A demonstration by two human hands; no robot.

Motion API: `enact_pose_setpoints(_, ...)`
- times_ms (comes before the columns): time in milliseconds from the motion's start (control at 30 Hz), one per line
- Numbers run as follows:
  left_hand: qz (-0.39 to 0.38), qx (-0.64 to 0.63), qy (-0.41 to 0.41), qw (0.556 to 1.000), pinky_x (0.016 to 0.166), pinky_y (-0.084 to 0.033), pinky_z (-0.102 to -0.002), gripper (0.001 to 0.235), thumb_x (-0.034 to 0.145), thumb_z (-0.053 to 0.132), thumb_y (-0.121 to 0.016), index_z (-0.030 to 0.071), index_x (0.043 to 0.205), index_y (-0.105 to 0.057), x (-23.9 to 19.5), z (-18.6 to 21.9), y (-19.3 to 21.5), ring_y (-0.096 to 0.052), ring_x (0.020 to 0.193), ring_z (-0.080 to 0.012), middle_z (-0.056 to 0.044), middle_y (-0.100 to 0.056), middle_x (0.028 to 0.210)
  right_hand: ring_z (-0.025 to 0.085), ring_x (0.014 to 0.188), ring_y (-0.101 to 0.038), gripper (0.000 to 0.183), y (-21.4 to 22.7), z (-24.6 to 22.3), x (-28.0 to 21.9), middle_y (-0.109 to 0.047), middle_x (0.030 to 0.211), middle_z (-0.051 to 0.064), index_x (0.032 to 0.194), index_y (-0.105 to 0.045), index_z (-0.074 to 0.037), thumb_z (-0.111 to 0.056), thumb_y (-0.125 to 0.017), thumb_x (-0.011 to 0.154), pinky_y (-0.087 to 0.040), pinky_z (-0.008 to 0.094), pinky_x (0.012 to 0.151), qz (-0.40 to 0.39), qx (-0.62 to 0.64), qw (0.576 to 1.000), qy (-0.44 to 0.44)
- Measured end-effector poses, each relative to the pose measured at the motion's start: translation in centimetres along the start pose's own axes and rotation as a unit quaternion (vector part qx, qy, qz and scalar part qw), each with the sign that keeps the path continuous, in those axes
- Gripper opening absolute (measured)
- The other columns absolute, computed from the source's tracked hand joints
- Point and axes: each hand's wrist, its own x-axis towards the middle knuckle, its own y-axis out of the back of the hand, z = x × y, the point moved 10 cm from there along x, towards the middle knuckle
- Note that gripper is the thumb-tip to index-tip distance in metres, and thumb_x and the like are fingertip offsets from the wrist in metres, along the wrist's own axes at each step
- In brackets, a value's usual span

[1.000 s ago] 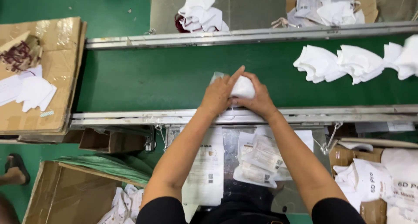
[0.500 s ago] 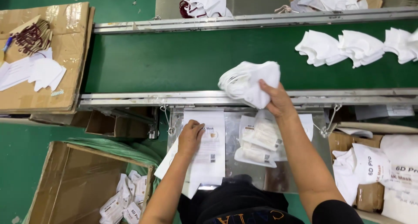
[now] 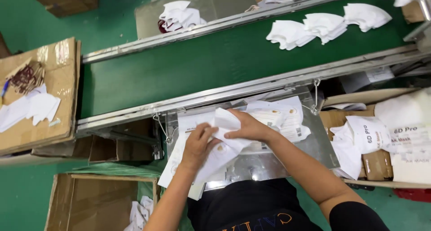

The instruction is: Packing individual face masks into plastic pouches at a factory conveyor belt.

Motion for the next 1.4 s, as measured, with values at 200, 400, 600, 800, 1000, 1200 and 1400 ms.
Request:
enact_pose_setpoints(200, 0.042, 0.072, -0.034, 0.996, 0.068, -0.052, -0.038, 0.022, 0.08, 0.015, -0.084, 0.008, 0.095, -0.07, -0.2, 3.8, 0.6, -0.063, 0.079, -0.0271, -0.008, -0.06, 0.091, 0.022, 0.112, -0.067, 0.074, 1.0, 3.1, -1.4, -0.07, 0.122, 0.011, 0.137, -0.057, -0.001, -0.013, -0.087, 0.07, -0.055, 0.037, 0.097, -0.002, 0.191, 0.981, -0.024)
enact_pose_setpoints(400, -0.142, 0.163, 0.035, 0.976, 0.059, -0.05, -0.042, 0.016, 0.091, 0.007, -0.077, 0.003, 0.101, -0.065, -0.6, 1.4, -4.6, -0.063, 0.072, -0.0295, -0.012, -0.06, 0.095, 0.019, 0.109, -0.069, 0.067, 3.7, -2.2, -3.0, -0.072, 0.119, 0.01, 0.136, -0.059, -0.004, -0.012, -0.083, 0.074, -0.055, 0.034, 0.097, 0.086, -0.014, 0.993, 0.074)
enact_pose_setpoints(600, -0.093, -0.148, -0.005, 0.985, 0.067, -0.054, -0.037, 0.027, 0.087, 0.023, -0.075, 0.005, 0.104, -0.065, 3.9, 5.5, 0.3, -0.066, 0.079, -0.0283, -0.012, -0.062, 0.095, 0.02, 0.106, -0.071, 0.058, 8.1, -3.0, -2.3, -0.075, 0.118, 0.009, 0.135, -0.063, -0.009, -0.012, -0.081, 0.079, -0.056, 0.033, 0.095, 0.192, -0.119, 0.969, 0.098)
enact_pose_setpoints(800, -0.137, -0.134, 0.131, 0.973, 0.078, -0.053, -0.035, 0.021, 0.085, 0.013, -0.08, 0.008, 0.101, -0.068, 2.5, -1.9, -4.5, -0.07, 0.088, -0.0276, -0.009, -0.071, 0.097, 0.024, 0.127, -0.069, 0.051, 6.4, -18.3, -10.9, -0.07, 0.135, 0.011, 0.134, -0.065, -0.006, 0.001, -0.082, 0.087, -0.057, 0.038, 0.109, 0.111, -0.173, 0.932, 0.3)
enact_pose_setpoints(1000, -0.184, -0.182, -0.123, 0.958, 0.081, -0.055, -0.038, 0.02, 0.077, 0.003, -0.071, 0.005, 0.097, -0.07, 5.1, 7.1, -6.0, -0.067, 0.096, -0.0318, -0.009, -0.068, 0.108, 0.019, 0.108, -0.07, 0.058, 10.6, 1.3, -8.7, -0.072, 0.122, 0.012, 0.129, -0.066, -0.001, -0.004, -0.083, 0.074, -0.058, 0.037, 0.094, 0.006, 0.216, 0.976, -0.032)
enact_pose_setpoints(1200, -0.225, -0.149, -0.154, 0.951, 0.082, -0.052, -0.04, 0.017, 0.077, 0.007, -0.079, 0.007, 0.092, -0.07, 2.4, 8.2, -7.6, -0.063, 0.098, -0.0315, -0.009, -0.065, 0.102, 0.012, 0.103, -0.069, 0.052, 9.6, 2.3, -10.1, -0.075, 0.116, 0.005, 0.13, -0.066, -0.002, -0.008, -0.08, 0.081, -0.058, 0.032, 0.09, -0.019, 0.056, 0.998, -0.001)
enact_pose_setpoints(1400, -0.321, -0.131, -0.04, 0.937, 0.071, -0.049, -0.039, 0.015, 0.075, 0.012, -0.082, 0.009, 0.087, -0.075, -1.1, 8.9, -7.7, -0.06, 0.082, -0.027, -0.008, -0.058, 0.084, 0.014, 0.099, -0.068, 0.052, 6.4, 4.8, -10.6, -0.075, 0.111, 0.006, 0.128, -0.065, -0.002, -0.006, -0.082, 0.079, -0.057, 0.032, 0.087, 0.005, 0.058, 0.997, 0.04)
